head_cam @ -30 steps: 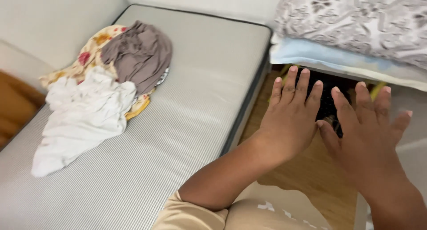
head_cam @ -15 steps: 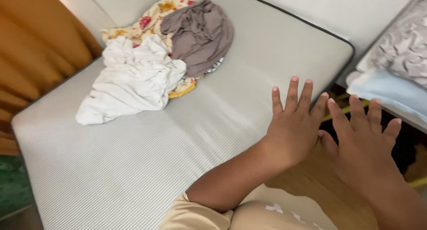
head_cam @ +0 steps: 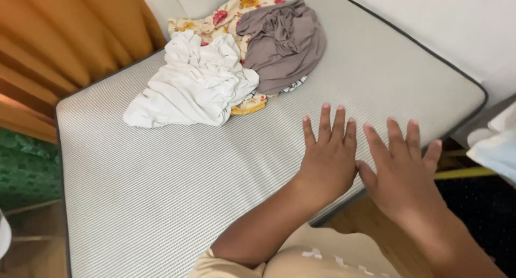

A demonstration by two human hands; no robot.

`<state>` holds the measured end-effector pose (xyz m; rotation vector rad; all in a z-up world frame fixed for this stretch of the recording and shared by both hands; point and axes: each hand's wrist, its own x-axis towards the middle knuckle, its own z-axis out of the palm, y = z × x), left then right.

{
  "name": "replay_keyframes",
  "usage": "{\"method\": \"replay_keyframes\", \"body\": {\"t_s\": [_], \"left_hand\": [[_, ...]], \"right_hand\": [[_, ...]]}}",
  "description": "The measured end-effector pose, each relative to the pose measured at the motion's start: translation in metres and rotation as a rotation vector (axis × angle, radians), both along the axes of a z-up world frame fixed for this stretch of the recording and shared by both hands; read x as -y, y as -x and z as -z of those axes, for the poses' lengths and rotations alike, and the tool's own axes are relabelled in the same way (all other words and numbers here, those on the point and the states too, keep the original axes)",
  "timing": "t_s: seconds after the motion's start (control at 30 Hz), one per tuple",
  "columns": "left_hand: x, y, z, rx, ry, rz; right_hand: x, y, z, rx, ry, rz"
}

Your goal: The person folds a white cloth and a black-and-white checkered cloth on a bed. They then place the folded items into a storage area on a shelf.

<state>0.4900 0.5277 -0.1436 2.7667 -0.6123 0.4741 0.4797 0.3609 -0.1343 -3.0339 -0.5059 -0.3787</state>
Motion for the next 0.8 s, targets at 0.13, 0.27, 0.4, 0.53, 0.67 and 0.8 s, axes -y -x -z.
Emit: {"method": "replay_keyframes", "body": {"t_s": [0.13,0.27,0.4,0.53,0.67,0.8], "left_hand": [[-0.004,-0.007,0.008,-0.028,0.034,-0.066],[-0.003,-0.005,0.018,-0.007,0.032,-0.159],[0.006,-0.008,0.025,-0.153,0.005,-0.235],[0.015,-0.010,0.025,-0.113,-0.024,-0.319],[0.028,-0.016,0.018,-0.053,-0.011,-0.366],[0.036,-0.017,0.019,-0.008,0.021,-0.406]], "right_hand": [[-0.003,-0.026,0.011,-0.021,-0.030,-0.103],[-0.012,-0.038,0.000,-0.074,-0.010,-0.178],[-0.014,-0.052,-0.004,-0.142,0.016,-0.251],[-0.007,-0.066,-0.005,-0.134,0.044,-0.349],[-0.002,-0.078,-0.017,-0.137,0.065,-0.389],[0.003,-0.086,-0.017,-0.147,0.086,-0.429]]}}
